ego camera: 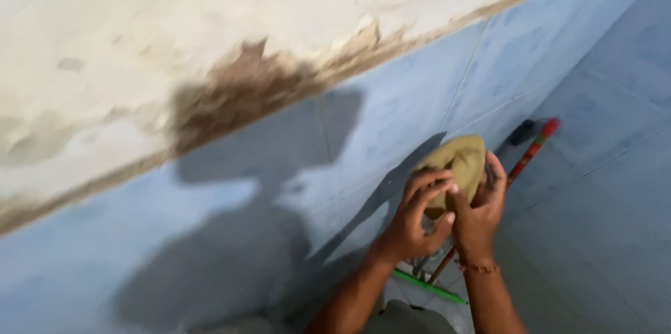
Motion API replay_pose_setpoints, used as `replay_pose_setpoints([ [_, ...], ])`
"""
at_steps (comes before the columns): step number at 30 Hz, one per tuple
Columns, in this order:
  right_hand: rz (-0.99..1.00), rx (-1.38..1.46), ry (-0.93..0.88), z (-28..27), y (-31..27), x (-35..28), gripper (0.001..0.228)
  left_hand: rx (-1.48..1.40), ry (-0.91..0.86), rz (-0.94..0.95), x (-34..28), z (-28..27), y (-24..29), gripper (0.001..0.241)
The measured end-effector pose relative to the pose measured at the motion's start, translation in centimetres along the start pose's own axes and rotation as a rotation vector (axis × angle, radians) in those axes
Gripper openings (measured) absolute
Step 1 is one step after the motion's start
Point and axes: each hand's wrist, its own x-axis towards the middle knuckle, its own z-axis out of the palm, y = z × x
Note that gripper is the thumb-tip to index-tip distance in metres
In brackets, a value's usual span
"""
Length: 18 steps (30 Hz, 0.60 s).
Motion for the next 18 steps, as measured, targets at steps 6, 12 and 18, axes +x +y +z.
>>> replay_pose_setpoints([
  [6,0.122,0.135,0.095,-2.3,1.3,-0.2,0.046,-0.330,0.207,-0.200,0.1,2.1,-2.3,0.048],
  [12,0.157,0.246,0.077,-5.0,2.7,-3.7,0.025,-0.623,0.127,-0.414,0.4,-0.6,-2.5,0.063],
  [18,0.339,0.177,0.163,-5.8,1.4,-8.6,0.027,-0.864,-0.164,-0.570,-2.6,-2.8,-2.8,0.029],
])
